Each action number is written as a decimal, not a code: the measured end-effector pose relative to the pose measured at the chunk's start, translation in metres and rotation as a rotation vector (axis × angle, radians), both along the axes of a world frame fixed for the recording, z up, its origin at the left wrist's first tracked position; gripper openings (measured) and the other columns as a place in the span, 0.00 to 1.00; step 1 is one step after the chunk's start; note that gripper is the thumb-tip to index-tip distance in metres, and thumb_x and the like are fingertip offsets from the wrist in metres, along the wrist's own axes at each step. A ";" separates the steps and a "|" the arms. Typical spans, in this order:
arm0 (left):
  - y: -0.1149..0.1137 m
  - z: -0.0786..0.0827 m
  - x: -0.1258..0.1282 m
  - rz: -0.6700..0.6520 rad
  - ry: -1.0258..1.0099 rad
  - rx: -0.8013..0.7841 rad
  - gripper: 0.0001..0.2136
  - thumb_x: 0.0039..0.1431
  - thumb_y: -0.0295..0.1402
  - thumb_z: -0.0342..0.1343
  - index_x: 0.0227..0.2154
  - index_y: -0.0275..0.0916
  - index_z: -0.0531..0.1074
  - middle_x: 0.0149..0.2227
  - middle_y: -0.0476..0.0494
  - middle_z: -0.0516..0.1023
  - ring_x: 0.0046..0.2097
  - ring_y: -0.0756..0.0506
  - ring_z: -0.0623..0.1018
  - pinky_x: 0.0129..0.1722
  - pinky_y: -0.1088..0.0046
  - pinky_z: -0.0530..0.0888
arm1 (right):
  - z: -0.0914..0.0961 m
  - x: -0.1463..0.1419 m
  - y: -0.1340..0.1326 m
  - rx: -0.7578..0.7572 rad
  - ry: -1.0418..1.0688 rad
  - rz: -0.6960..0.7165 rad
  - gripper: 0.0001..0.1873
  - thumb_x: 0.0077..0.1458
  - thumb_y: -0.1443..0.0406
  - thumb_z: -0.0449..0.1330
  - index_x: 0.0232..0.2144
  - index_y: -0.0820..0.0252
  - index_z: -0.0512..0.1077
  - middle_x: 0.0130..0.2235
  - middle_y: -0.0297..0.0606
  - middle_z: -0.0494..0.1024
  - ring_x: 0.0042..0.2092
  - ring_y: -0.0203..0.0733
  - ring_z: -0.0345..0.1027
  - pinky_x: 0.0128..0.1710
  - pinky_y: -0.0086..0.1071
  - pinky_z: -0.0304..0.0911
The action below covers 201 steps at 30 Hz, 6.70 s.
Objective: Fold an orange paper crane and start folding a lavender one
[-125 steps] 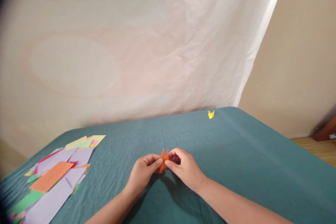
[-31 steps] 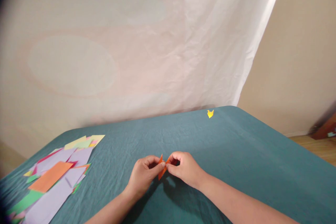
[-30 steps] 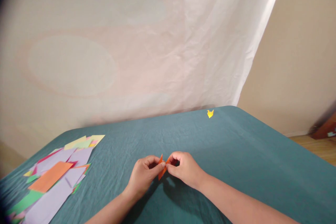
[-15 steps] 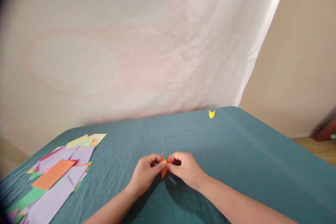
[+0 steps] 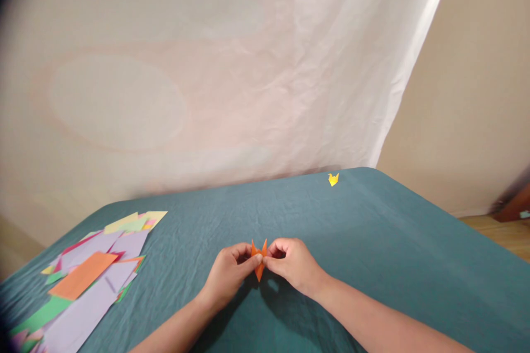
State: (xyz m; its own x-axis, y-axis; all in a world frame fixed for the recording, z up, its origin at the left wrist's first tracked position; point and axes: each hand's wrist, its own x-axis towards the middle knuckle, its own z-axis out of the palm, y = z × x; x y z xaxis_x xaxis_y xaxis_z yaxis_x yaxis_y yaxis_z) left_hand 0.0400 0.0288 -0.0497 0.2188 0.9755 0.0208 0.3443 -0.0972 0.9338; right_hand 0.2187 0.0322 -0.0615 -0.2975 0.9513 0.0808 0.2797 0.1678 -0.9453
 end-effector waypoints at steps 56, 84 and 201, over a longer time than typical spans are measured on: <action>-0.001 0.001 -0.001 -0.087 -0.336 -0.318 0.20 0.41 0.48 0.67 0.25 0.33 0.76 0.23 0.47 0.72 0.24 0.52 0.67 0.27 0.77 0.62 | 0.008 0.007 -0.002 0.108 0.075 0.067 0.02 0.52 0.68 0.59 0.31 0.59 0.72 0.29 0.32 0.73 0.31 0.34 0.64 0.30 0.26 0.58; -0.005 0.008 0.004 0.019 -0.357 -0.297 0.18 0.41 0.46 0.67 0.22 0.33 0.75 0.19 0.50 0.69 0.22 0.54 0.64 0.23 0.79 0.59 | 0.009 0.004 -0.008 0.408 -0.126 -0.020 0.03 0.55 0.66 0.58 0.29 0.56 0.72 0.29 0.33 0.75 0.30 0.35 0.67 0.30 0.28 0.60; 0.049 -0.018 0.001 0.142 -0.480 -0.177 0.17 0.42 0.45 0.67 0.26 0.33 0.77 0.21 0.48 0.73 0.22 0.53 0.68 0.23 0.79 0.63 | -0.001 -0.015 0.043 0.685 -0.206 -0.160 0.05 0.61 0.64 0.55 0.34 0.56 0.71 0.32 0.35 0.74 0.34 0.39 0.68 0.38 0.30 0.62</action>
